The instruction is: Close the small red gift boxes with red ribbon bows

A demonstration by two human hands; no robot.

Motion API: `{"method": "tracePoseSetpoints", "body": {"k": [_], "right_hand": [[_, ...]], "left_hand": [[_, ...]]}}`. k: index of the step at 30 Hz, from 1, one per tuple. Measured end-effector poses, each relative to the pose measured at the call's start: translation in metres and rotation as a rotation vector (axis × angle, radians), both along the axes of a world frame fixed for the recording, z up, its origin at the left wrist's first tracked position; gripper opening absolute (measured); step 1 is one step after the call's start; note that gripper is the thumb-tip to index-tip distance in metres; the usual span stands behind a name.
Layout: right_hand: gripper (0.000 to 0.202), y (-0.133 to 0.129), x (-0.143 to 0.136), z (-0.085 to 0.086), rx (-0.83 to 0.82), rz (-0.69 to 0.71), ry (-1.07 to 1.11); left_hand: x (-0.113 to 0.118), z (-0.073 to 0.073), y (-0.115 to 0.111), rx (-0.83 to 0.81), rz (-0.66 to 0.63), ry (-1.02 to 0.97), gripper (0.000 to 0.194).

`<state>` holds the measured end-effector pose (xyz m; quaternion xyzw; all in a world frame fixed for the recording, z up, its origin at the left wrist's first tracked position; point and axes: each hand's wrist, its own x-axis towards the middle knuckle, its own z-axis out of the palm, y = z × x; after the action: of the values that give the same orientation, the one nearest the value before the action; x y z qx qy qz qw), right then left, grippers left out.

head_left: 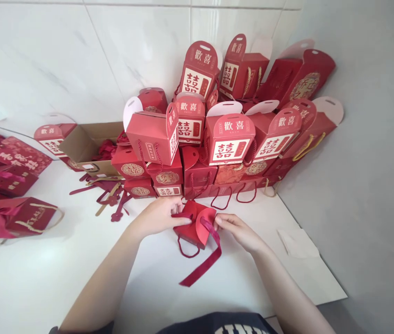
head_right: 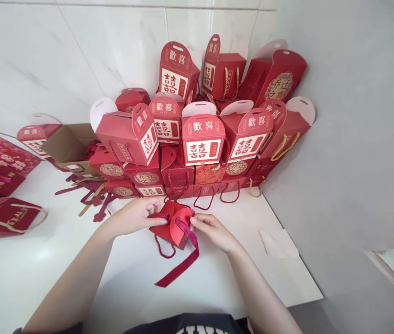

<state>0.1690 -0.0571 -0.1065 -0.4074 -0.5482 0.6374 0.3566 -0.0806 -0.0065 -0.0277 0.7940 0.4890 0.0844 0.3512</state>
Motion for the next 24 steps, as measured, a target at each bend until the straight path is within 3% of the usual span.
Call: {"method": "tracePoseSetpoints", "body": {"k": [8,13,21,24], "right_hand": [[0.034,-0.004,-0.002,0.004,-0.073,0.097,0.062],[0.035,-0.001,0.011,-0.002,-0.049,-0.051,-0.025],[0.035,0.003,0.038,0.005,0.016,-0.188,-0.146],[0.033,0.006,0.05,0.012,0.096,-0.291,-0.186]], "left_hand": [[-0.016,0.012,0.013,-0.28,-0.079,-0.134,0.041],[-0.046,0.017,0.022,-0.36,-0.068,-0.055,0.04],[-0.089,0.023,0.027,-0.352,0.114,0.151,0.04],[-0.099,0.029,0.025,-0.317,0.078,0.176,0.041]]}}
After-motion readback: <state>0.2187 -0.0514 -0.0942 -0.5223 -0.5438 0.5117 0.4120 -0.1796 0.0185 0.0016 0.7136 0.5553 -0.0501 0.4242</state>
